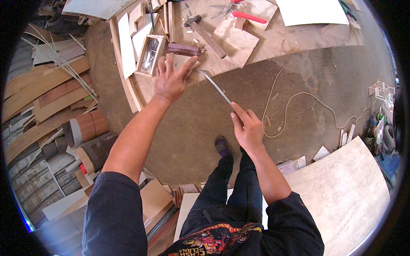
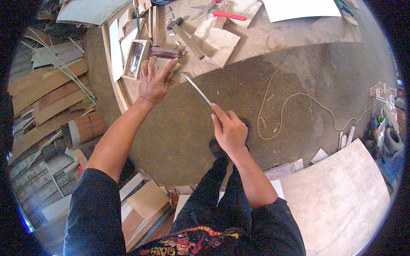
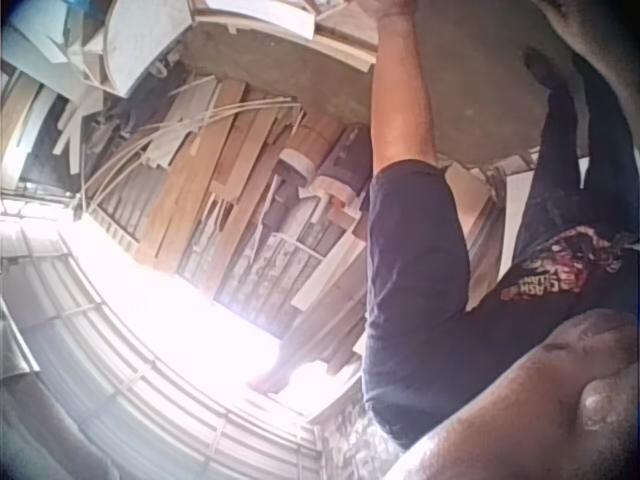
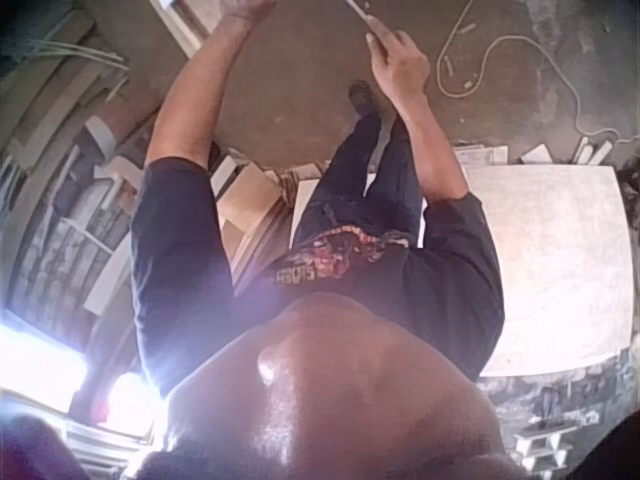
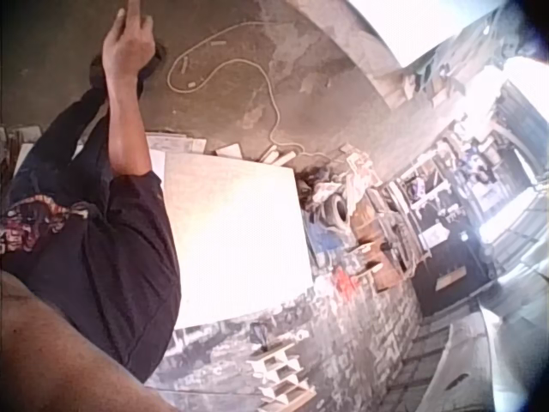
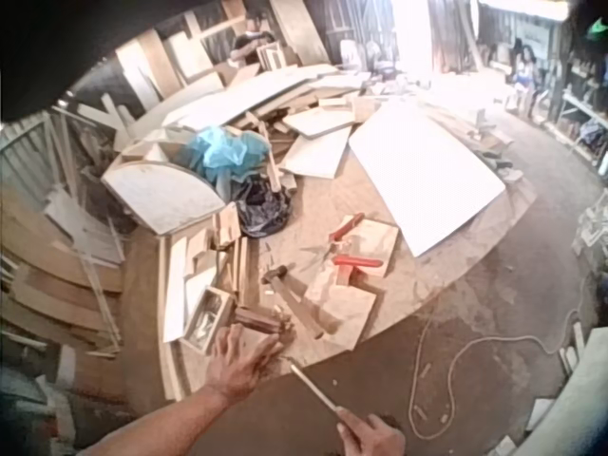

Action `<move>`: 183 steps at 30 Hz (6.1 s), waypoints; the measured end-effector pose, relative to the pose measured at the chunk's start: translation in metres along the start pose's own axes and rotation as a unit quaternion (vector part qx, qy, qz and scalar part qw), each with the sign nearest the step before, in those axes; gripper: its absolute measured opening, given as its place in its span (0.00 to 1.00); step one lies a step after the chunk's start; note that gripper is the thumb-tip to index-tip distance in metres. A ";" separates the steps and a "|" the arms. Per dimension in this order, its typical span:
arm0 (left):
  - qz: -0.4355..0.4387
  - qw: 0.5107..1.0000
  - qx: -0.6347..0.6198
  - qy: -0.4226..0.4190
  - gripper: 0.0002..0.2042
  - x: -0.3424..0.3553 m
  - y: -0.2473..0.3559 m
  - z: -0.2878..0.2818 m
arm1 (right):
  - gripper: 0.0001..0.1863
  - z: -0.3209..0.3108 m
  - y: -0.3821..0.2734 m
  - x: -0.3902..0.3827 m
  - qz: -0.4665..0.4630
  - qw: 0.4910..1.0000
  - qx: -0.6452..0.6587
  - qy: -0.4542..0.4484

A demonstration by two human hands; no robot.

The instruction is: The person constructs a wooden box by fitting plywood panels together, applying glue to the edges, and using a hammer to drive small nails through the joints.

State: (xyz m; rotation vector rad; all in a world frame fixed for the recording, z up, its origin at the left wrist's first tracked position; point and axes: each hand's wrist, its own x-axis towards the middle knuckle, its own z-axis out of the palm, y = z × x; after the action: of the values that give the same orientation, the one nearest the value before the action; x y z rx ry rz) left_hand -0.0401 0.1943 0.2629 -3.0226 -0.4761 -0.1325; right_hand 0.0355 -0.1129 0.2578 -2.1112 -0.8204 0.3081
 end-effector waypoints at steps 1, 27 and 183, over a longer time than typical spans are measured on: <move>-0.001 1.000 -0.001 0.000 0.29 0.000 0.000 0.001 | 0.19 -0.001 0.001 0.000 -0.002 1.000 0.003 0.005; -0.063 0.996 -0.006 -0.065 0.33 -0.001 0.004 0.003 | 0.21 0.017 -0.047 0.101 0.052 0.984 -0.123 -0.119; 0.004 0.999 -0.051 -0.013 0.32 -0.001 -0.005 0.007 | 0.06 0.117 -0.046 0.137 -0.157 0.967 -0.118 0.159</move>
State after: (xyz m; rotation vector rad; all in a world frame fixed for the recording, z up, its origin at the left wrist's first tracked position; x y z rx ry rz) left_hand -0.0423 0.1991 0.2564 -3.1299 -0.4732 -0.1194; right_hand 0.0628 0.0685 0.2289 -2.1265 -1.0156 -0.3048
